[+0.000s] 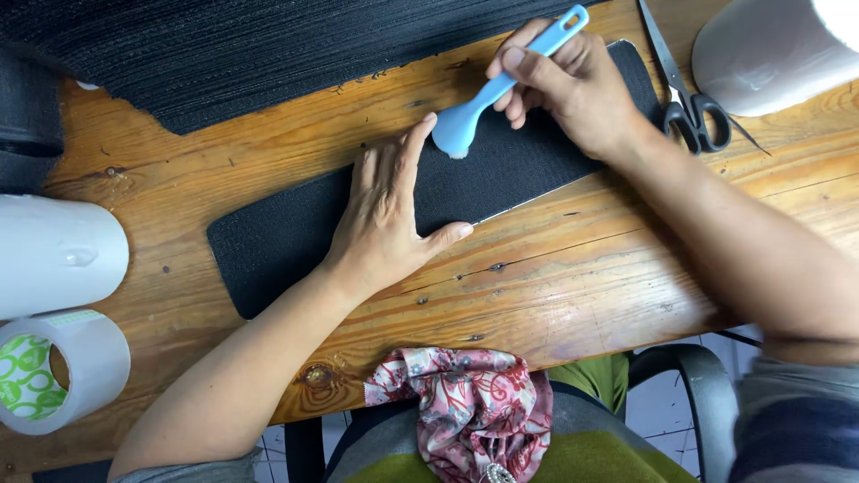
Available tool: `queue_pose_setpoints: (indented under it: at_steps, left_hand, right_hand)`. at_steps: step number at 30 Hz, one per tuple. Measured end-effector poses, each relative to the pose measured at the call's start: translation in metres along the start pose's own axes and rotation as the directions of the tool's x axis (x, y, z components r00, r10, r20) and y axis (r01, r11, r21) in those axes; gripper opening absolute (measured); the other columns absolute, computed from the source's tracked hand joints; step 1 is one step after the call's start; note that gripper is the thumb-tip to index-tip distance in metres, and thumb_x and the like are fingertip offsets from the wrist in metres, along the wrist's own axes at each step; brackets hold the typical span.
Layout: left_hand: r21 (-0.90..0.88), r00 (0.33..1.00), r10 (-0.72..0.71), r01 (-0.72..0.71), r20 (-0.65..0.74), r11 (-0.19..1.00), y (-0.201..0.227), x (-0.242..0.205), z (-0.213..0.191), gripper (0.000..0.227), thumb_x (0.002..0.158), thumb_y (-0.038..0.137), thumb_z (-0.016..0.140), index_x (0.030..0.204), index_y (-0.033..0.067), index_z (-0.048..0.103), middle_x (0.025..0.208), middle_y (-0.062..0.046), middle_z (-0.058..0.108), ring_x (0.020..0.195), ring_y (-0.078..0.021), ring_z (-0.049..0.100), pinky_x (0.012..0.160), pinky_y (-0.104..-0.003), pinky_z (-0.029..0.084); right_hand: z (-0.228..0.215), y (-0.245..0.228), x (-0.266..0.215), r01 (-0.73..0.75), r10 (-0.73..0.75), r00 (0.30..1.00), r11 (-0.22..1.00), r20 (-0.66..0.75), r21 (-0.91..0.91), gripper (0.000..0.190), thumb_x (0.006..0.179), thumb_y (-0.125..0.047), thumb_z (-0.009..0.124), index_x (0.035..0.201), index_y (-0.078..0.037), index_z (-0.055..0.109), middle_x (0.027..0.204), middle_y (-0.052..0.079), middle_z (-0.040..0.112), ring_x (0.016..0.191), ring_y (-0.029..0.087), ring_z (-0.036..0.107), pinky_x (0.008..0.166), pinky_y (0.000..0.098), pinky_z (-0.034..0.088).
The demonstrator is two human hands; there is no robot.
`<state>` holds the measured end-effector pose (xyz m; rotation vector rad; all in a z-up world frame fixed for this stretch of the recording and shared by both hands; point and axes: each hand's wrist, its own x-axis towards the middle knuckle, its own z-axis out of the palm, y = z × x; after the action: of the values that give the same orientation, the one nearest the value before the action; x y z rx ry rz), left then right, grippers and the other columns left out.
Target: Applying glue to the edges of black material strips using a blue spatula
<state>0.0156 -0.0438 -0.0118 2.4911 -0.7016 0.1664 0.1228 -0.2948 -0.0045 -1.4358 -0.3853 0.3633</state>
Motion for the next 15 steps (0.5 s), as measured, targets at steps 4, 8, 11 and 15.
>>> queue_pose_setpoints:
  at_steps: [4,8,11,15]
  left_hand:
    - [0.015,1.0,0.001,-0.001,-0.002,1.0,0.001,-0.003,-0.001,0.104,0.095,0.068,0.064,0.162,0.0047,0.016,0.15,-0.021,0.048,0.117,-0.0398,0.05,0.107,-0.05,0.038]
    - [0.06,0.996,-0.037,0.032,0.084,0.998,-0.005,-0.008,-0.012,0.106,0.091,0.066,0.07,0.163,0.0102,0.016,0.159,-0.021,0.04,0.133,-0.0422,0.047,0.113,-0.055,0.036]
    - [0.156,0.988,-0.068,0.046,0.141,0.987,-0.01,-0.022,-0.032,0.099,0.09,0.069,0.066,0.161,0.0133,0.026,0.154,-0.022,0.04,0.129,-0.0443,0.047,0.11,-0.059,0.036]
    - [0.139,0.984,-0.123,0.106,0.126,0.985,-0.029,-0.046,-0.047,0.097,0.08,0.061,0.077,0.156,0.0131,0.04,0.148,-0.017,0.039,0.12,-0.0415,0.047,0.104,-0.056,0.041]
  right_hand:
    - [-0.01,0.022,0.002,0.01,-0.005,0.998,0.997,-0.061,0.076,0.02,0.11,-0.023,0.058,0.106,-0.004,0.064,0.084,0.011,0.069,0.063,0.011,0.063,0.059,0.0192,0.055]
    - [-0.012,0.019,0.007,0.025,-0.023,0.999,0.998,-0.03,0.065,0.02,0.112,-0.021,0.055,0.107,-0.004,0.063,0.084,0.011,0.068,0.064,0.011,0.063,0.059,0.019,0.055]
    - [-0.016,0.022,0.005,0.022,-0.02,0.999,0.997,-0.027,0.069,0.02,0.112,-0.022,0.055,0.107,-0.004,0.064,0.085,0.011,0.068,0.065,0.012,0.063,0.059,0.0189,0.055]
    - [-0.019,0.027,0.01,0.004,0.001,0.999,0.994,-0.045,0.108,0.018,0.11,-0.021,0.058,0.106,-0.004,0.064,0.083,0.012,0.068,0.063,0.012,0.063,0.058,0.0199,0.055]
